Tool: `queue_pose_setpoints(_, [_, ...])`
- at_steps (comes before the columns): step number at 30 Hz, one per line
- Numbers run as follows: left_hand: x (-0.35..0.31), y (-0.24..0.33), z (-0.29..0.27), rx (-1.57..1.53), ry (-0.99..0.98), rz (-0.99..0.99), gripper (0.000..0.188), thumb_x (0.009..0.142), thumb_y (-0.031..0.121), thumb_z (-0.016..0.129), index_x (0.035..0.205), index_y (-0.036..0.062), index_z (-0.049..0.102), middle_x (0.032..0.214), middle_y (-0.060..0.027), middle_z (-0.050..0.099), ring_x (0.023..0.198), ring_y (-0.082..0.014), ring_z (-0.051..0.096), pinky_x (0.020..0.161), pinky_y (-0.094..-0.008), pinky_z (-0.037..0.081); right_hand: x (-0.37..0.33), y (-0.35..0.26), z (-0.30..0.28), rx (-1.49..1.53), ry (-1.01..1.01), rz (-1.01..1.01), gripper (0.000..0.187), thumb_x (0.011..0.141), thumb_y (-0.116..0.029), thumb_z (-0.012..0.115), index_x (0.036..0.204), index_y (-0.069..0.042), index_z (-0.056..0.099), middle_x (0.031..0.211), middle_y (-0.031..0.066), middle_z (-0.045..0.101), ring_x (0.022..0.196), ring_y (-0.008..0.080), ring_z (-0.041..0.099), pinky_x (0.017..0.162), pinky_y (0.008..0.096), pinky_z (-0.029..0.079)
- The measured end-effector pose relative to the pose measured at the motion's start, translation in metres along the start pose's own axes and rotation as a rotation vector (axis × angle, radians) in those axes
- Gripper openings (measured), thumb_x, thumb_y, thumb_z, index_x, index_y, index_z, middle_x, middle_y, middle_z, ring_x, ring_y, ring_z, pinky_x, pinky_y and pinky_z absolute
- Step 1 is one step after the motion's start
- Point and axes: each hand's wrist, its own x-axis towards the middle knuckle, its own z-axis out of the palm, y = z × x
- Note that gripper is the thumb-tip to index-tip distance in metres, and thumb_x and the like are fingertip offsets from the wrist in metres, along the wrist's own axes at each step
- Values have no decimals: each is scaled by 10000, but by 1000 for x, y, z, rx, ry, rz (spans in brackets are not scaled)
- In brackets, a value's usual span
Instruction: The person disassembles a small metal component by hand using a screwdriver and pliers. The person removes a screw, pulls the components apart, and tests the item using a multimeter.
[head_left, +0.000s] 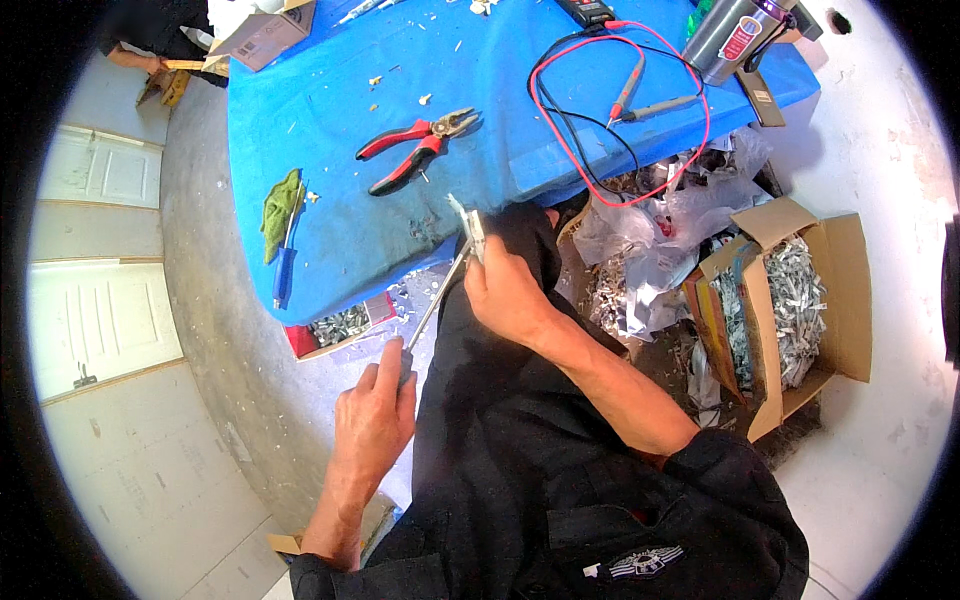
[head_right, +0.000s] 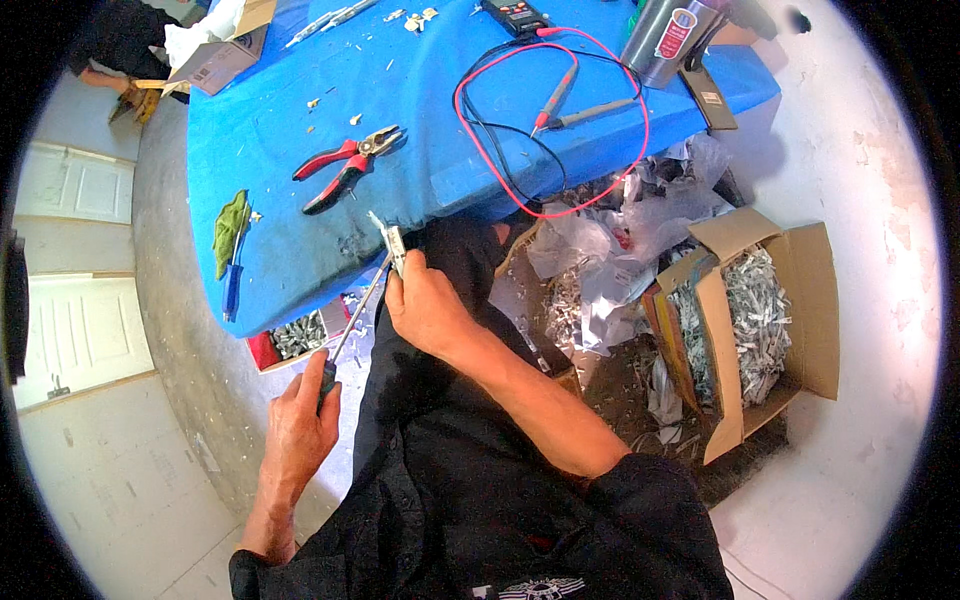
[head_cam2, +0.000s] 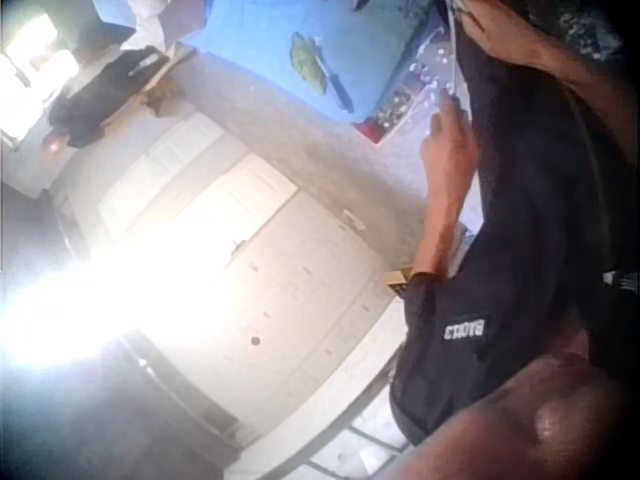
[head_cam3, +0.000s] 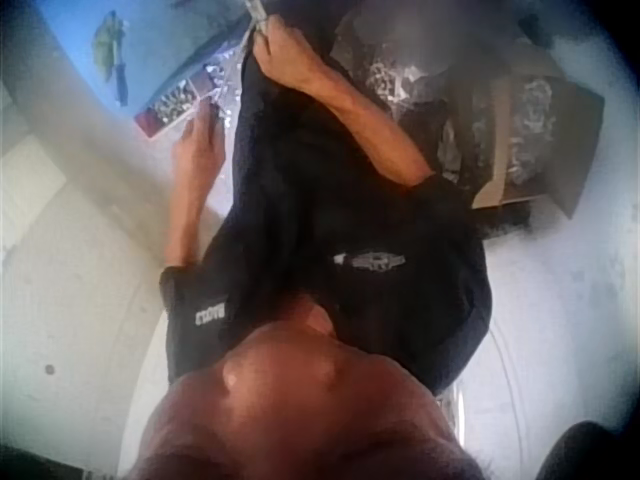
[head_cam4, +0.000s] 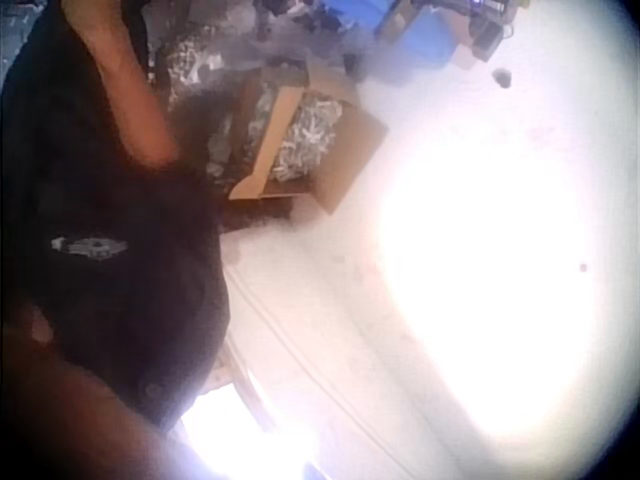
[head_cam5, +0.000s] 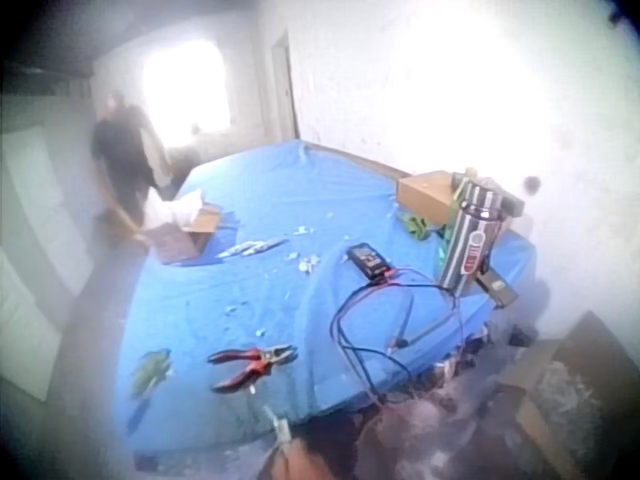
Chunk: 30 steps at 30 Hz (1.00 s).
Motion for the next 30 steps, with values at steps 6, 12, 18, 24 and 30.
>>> queue_pose_setpoints(6, [5,-12,-10,391,40,160,473,939,111,681,1384,47,532,798,-126,583,613,-302,686,499,-432,531,0,1,3,-13,14,9,257,1014,-167,556,983,69,458,730,366,621,732,564,636,653,627,494])
queue_pose_setpoints(12, [9,-2,-23,338,4,133,416,951,119,678,1345,32,576,806,-158,619,658,-326,698,561,-438,546,2,2,3,-6,53,-11,252,1009,-167,559,969,66,470,749,362,629,758,556,645,662,614,499])
queue_pose_setpoints(18, [7,-6,-8,-349,-84,-95,374,955,134,700,1294,0,614,870,-217,712,787,-377,714,671,-411,543,1,4,0,48,51,-33,249,1007,-174,564,957,58,488,768,354,629,787,547,649,649,586,490])
queue_pose_setpoints(24, [9,-9,2,-360,-86,-97,361,961,152,700,1284,12,617,883,-240,725,820,-439,723,675,-432,556,2,9,-3,84,-1,-16,253,1007,-181,569,968,56,490,761,345,627,795,547,648,642,574,491])
queue_pose_setpoints(30, [20,-14,-17,248,-11,110,389,954,182,717,1301,61,591,810,-164,671,706,-383,698,584,-464,546,1,7,-5,81,-3,0,238,991,-165,554,969,66,503,776,367,615,800,561,634,667,588,479])
